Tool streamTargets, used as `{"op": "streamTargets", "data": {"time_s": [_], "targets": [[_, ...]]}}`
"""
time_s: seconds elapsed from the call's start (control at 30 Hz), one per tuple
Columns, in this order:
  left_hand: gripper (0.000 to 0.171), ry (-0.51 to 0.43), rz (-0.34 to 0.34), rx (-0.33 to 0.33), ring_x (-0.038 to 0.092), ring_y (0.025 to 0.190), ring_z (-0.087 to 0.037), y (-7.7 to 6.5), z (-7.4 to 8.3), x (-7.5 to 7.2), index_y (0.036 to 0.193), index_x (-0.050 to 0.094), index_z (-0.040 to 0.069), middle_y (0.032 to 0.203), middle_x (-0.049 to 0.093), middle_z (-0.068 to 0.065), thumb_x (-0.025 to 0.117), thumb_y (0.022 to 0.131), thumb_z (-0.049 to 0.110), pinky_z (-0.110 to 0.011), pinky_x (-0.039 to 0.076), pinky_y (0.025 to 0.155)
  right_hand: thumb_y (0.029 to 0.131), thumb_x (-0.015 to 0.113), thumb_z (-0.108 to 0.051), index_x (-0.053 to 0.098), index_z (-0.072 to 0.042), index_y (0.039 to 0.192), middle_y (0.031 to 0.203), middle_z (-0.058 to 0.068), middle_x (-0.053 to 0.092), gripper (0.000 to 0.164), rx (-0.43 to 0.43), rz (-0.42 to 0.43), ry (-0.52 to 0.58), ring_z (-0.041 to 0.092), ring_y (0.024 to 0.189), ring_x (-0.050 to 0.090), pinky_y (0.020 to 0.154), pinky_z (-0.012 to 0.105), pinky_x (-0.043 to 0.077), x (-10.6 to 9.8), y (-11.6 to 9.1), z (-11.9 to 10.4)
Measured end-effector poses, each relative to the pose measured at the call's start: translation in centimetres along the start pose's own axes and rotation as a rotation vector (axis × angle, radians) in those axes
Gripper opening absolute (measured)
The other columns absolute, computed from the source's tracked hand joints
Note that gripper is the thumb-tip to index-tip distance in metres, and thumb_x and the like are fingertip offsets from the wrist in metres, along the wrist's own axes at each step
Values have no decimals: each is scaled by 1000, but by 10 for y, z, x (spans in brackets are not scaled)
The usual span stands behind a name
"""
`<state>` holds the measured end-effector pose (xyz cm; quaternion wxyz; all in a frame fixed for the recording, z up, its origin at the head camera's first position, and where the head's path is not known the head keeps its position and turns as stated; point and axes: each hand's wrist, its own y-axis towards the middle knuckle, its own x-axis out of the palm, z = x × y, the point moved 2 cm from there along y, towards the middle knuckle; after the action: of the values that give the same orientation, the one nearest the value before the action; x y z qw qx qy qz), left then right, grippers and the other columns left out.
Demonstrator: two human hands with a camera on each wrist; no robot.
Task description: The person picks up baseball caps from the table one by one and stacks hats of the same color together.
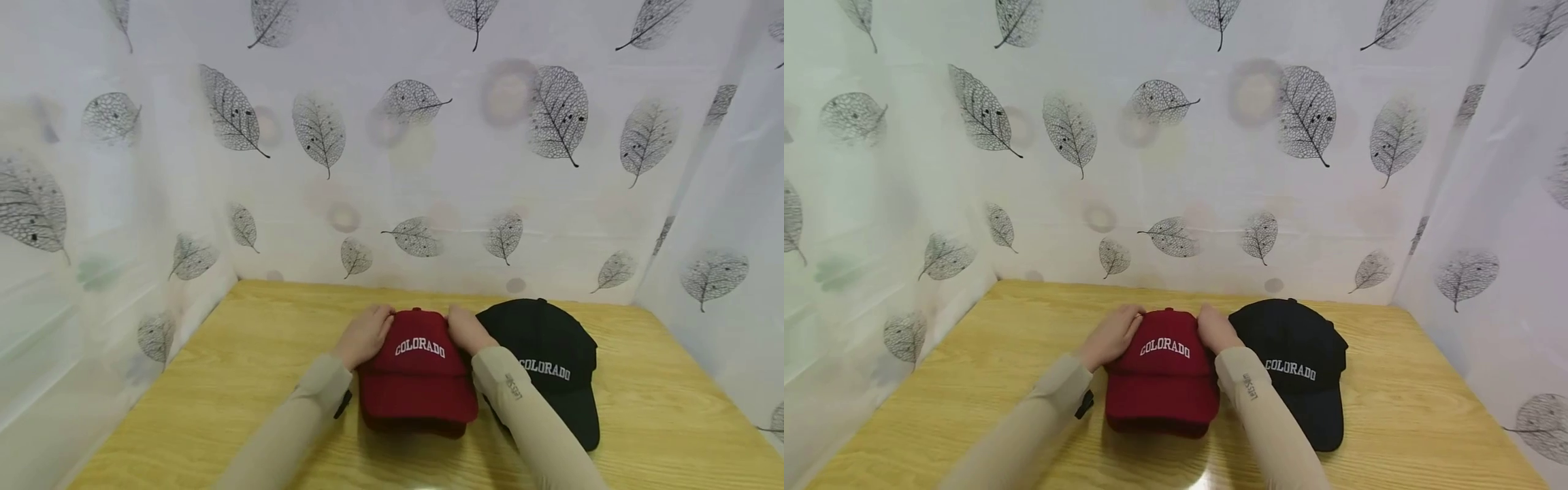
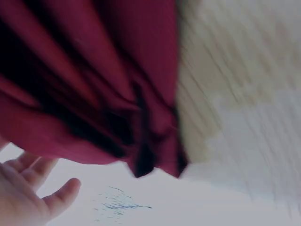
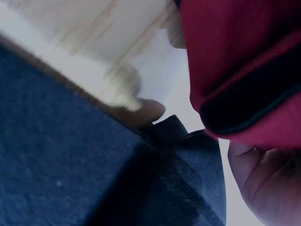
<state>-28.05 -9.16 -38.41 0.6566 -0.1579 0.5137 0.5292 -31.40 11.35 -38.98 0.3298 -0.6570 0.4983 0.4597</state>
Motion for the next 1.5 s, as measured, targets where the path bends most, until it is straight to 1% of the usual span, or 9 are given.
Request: {"op": "streamTargets", "data": {"time_s": [0.17, 0.3, 0.47, 0.6, 0.73, 0.93, 1.07, 1.27, 1.5], "targets": [[65, -53, -207, 75, 29, 129, -33, -15, 22, -9, 140, 32, 12, 142, 29, -19, 42, 90, 52, -44, 26, 102, 94, 39, -10, 46, 0, 87, 74, 10, 48, 14, 3, -5, 1, 24, 71, 52, 64, 36, 42, -4, -1, 0], [74, -42, -269, 51, 19, 133, -33, -19, 26, -9, 143, 26, 17, 147, 20, -16, 46, 85, 58, -45, 23, 103, 94, 39, -11, 47, -3, 84, 72, 9, 47, 15, 22, 64, -34, 23, 68, 50, 62, 36, 42, -12, -8, 0], [71, -21, -298, 40, 16, 134, -35, -21, 22, -6, 144, 25, 18, 148, 20, -15, 44, 87, 56, -45, 21, 104, 95, 42, -22, 53, -2, 95, 89, 12, 54, 22, -57, 184, 47, 26, 84, 52, 74, 40, 43, -16, -29, -5], [72, -37, -311, 51, 16, 134, -35, -19, 19, -2, 144, 24, 18, 148, 20, -15, 44, 87, 57, -45, 22, 103, 88, 47, -51, 41, 2, 128, 123, 20, 47, 66, -162, 57, 152, 33, 112, 46, 90, 46, 37, -13, -51, -13], [82, -17, -323, 56, 16, 134, -32, -19, 15, 2, 145, 20, 18, 148, 18, -12, 49, 82, 61, -45, 24, 102, 78, 53, -62, 20, 1, 141, 138, 22, 32, 95, -192, -78, 193, 36, 123, 36, 95, 48, 33, -9, -59, -17], [101, 15, -367, 40, 10, 135, -34, -27, 16, 10, 146, 12, 17, 150, 11, -10, 58, 71, 66, -57, 28, 96, 74, 62, -58, 18, 3, 141, 139, 25, 27, 100, -201, -122, 182, 37, 122, 35, 95, 47, 34, 0, -60, -15], [103, 71, -374, 32, 7, 136, -34, -34, 20, 13, 146, 9, 17, 151, 6, -9, 58, 70, 68, -66, 29, 87, 72, 64, -58, 20, 6, 138, 139, 28, 25, 102, -236, -87, 133, 41, 122, 33, 94, 49, 34, 5, -65, -17], [104, 131, -327, 33, 5, 136, -34, -42, 20, 16, 146, 8, 19, 151, 4, -10, 55, 70, 70, -66, 32, 83, 71, 62, -62, 20, 7, 138, 140, 30, 19, 105, -256, -26, 94, 46, 122, 30, 89, 59, 33, 9, -72, -20], [101, 42, -313, -37, 0, 135, -38, -54, 30, 7, 147, 4, 17, 150, -2, -18, 57, 74, 64, -61, 33, 88, 75, 64, -52, 8, 6, 141, 142, 34, 11, 104, -188, -37, 182, 48, 127, 21, 96, 54, 29, 3, -86, -23]]}}
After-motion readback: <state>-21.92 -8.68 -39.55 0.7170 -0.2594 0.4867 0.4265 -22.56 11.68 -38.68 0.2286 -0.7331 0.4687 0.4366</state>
